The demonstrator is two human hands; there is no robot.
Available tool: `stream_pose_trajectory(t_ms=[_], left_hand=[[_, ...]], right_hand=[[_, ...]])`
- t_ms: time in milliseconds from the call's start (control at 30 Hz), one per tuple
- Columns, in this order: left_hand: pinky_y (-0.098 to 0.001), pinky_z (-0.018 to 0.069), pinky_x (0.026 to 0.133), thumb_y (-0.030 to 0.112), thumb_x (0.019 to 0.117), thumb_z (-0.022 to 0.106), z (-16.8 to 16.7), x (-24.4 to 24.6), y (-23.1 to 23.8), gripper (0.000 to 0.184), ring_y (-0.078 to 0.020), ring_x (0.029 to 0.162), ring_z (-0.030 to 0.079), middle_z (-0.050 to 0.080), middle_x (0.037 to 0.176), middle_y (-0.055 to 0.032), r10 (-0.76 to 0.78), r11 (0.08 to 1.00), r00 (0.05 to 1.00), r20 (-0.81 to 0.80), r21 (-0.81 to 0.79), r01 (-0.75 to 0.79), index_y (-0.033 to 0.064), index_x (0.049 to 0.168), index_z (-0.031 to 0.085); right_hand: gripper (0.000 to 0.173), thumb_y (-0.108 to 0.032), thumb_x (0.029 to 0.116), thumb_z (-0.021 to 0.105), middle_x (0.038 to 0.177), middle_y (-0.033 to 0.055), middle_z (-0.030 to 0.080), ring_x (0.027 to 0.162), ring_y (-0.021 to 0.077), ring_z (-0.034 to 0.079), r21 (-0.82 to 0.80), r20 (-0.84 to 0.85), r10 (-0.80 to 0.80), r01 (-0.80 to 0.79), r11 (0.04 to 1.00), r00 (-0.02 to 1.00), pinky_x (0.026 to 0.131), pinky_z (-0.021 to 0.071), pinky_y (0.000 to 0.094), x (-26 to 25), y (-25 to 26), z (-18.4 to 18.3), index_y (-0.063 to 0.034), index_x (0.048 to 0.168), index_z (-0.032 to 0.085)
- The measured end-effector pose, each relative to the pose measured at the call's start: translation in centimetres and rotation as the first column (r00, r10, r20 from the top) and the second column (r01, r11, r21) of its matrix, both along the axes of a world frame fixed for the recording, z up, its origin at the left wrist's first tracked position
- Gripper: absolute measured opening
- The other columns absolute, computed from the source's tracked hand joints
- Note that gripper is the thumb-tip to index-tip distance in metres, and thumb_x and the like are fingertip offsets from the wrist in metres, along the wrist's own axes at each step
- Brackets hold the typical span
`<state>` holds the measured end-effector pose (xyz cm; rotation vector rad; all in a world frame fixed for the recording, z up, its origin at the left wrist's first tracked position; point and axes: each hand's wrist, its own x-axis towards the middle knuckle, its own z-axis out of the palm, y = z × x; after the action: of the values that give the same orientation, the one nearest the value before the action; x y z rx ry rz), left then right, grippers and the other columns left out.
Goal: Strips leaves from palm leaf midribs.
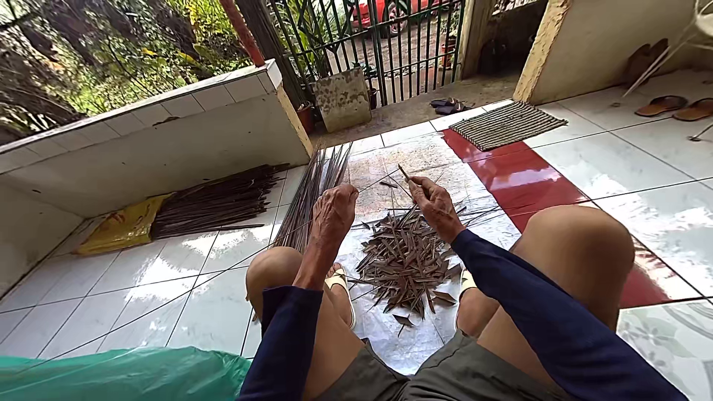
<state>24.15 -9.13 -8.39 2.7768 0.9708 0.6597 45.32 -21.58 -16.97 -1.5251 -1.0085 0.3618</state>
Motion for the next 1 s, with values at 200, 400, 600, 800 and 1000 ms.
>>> stream_pose_trajectory(t_ms=[200, 400, 600, 800, 1000], left_hand=[[-0.0513, 0.0566, 0.081, 0.017, 0.1050, 0.057, -0.2, 0.5, -1.0, 0.021, -0.0278, 0.089, 0.071, 0.074, 0.095, -0.0110, -0.077, 0.997, 0.996, 0.041, 0.031, 0.076, 0.0072, 0.103, 0.075], [-0.0490, 0.0567, 0.082, 0.015, 0.1042, 0.058, -0.3, 0.6, -1.1, 0.019, -0.0256, 0.088, 0.071, 0.074, 0.094, -0.0093, -0.085, 0.996, 0.995, 0.061, 0.039, 0.082, 0.0079, 0.101, 0.076], [-0.0488, 0.0568, 0.083, 0.016, 0.1045, 0.058, -0.3, 0.4, -1.0, 0.019, -0.0244, 0.089, 0.072, 0.074, 0.094, -0.0084, -0.077, 0.997, 0.995, 0.067, 0.020, 0.076, 0.0095, 0.103, 0.076], [-0.0482, 0.0566, 0.080, 0.020, 0.1046, 0.060, 0.0, 0.1, -1.1, 0.020, -0.0214, 0.086, 0.071, 0.075, 0.090, -0.0065, -0.064, 0.996, 0.994, 0.084, -0.057, 0.069, 0.0123, 0.102, 0.078], [-0.0466, 0.0567, 0.079, 0.019, 0.1042, 0.060, -0.1, 0.2, -1.1, 0.019, -0.0202, 0.084, 0.071, 0.075, 0.089, -0.0056, -0.063, 0.996, 0.995, 0.078, -0.058, 0.067, 0.0125, 0.101, 0.078]], right_hand=[[0.033, -0.034, 0.1082, 0.053, 0.069, 0.0029, 0.057, 0.052, 0.0150, 0.049, -0.023, 0.053, 0.176, -0.175, 0.984, 0.983, 0.049, 0.0441, 0.0341, -3.7, 0.0, 1.4, -0.0164, 0.131, 0.069], [0.035, -0.038, 0.1076, 0.051, 0.072, 0.0004, 0.060, 0.059, 0.0137, 0.053, -0.053, 0.105, 0.200, -0.195, 0.979, 0.974, 0.060, 0.0478, 0.0367, -3.8, 1.0, 0.9, -0.0194, 0.130, 0.071], [0.037, -0.042, 0.1074, 0.050, 0.075, 0.0014, 0.062, 0.062, 0.0160, 0.055, -0.099, 0.150, 0.147, -0.133, 0.986, 0.978, 0.062, 0.0489, 0.0412, -4.0, 1.1, 1.2, -0.0236, 0.133, 0.070], [0.037, -0.040, 0.1079, 0.051, 0.079, 0.0041, 0.066, 0.062, 0.0177, 0.056, -0.092, 0.135, 0.075, -0.062, 0.994, 0.988, 0.061, 0.0484, 0.0422, -3.0, 0.8, 0.9, -0.0207, 0.133, 0.070], [0.039, -0.045, 0.1067, 0.051, 0.086, 0.0028, 0.070, 0.072, 0.0166, 0.063, -0.103, 0.102, 0.081, -0.070, 0.992, 0.992, 0.071, 0.0519, 0.0440, -2.3, 1.7, 0.0, -0.0240, 0.132, 0.071]])
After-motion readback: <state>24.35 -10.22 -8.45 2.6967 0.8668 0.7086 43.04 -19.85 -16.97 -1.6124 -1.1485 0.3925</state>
